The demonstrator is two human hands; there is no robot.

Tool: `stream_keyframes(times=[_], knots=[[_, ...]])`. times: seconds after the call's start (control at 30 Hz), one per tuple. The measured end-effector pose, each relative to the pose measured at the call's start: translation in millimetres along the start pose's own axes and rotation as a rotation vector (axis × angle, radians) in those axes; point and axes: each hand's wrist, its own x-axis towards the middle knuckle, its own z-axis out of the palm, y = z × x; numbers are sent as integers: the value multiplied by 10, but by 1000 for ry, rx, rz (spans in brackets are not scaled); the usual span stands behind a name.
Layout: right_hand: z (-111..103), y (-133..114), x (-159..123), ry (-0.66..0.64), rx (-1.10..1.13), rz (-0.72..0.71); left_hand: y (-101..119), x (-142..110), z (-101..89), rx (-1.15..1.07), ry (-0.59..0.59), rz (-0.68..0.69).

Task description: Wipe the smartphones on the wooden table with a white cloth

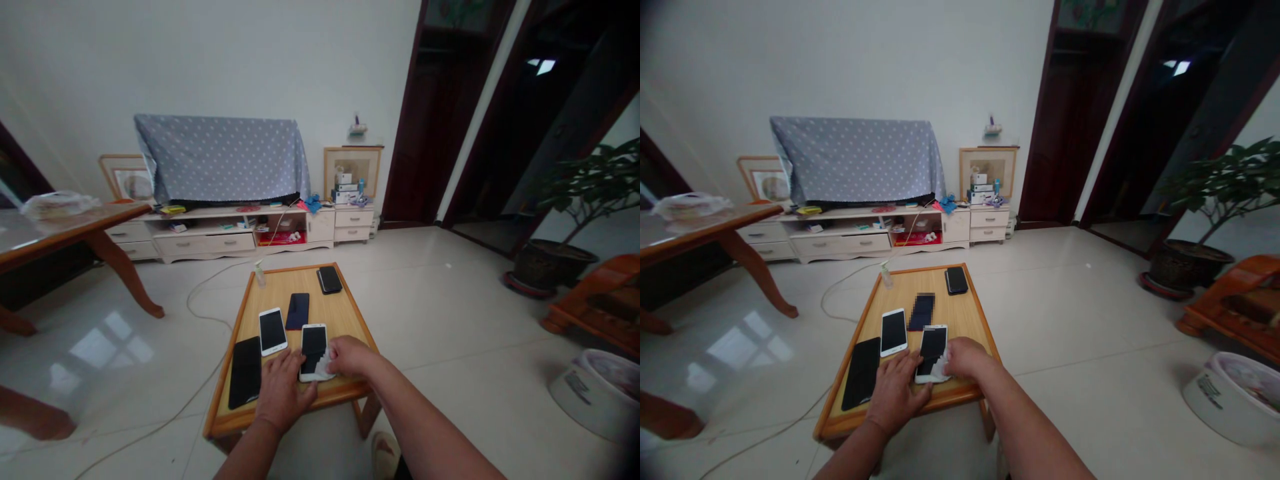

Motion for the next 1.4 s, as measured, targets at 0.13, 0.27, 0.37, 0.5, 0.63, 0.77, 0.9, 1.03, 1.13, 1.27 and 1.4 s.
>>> stream_keyframes(times=[0.13,0.27,0.37,0.5,0.63,0.77,0.9,1.03,1.13,1.27,1.4], knots=[[108,-161,19,46,2,12,17,0,-17,3,-1,-5],[143,-179,103,158,39,64,38,-3,-24,9,9,-8],[121,-66,160,202,84,97,38,4,-22,9,19,-14],[164,90,188,69,165,52,28,26,-10,12,24,-16],[243,232,272,-3,237,38,14,48,18,12,16,-30],[229,334,496,109,266,101,-30,56,66,-4,16,-37],[152,328,732,224,291,147,-108,55,127,-21,26,-18],[104,290,854,298,308,161,-149,57,157,-14,20,-7],[110,297,843,288,311,164,-136,59,145,-6,24,-10],[180,335,667,195,300,149,-96,61,108,-12,20,-18],[291,333,385,91,287,124,-60,58,69,-19,19,-36]])
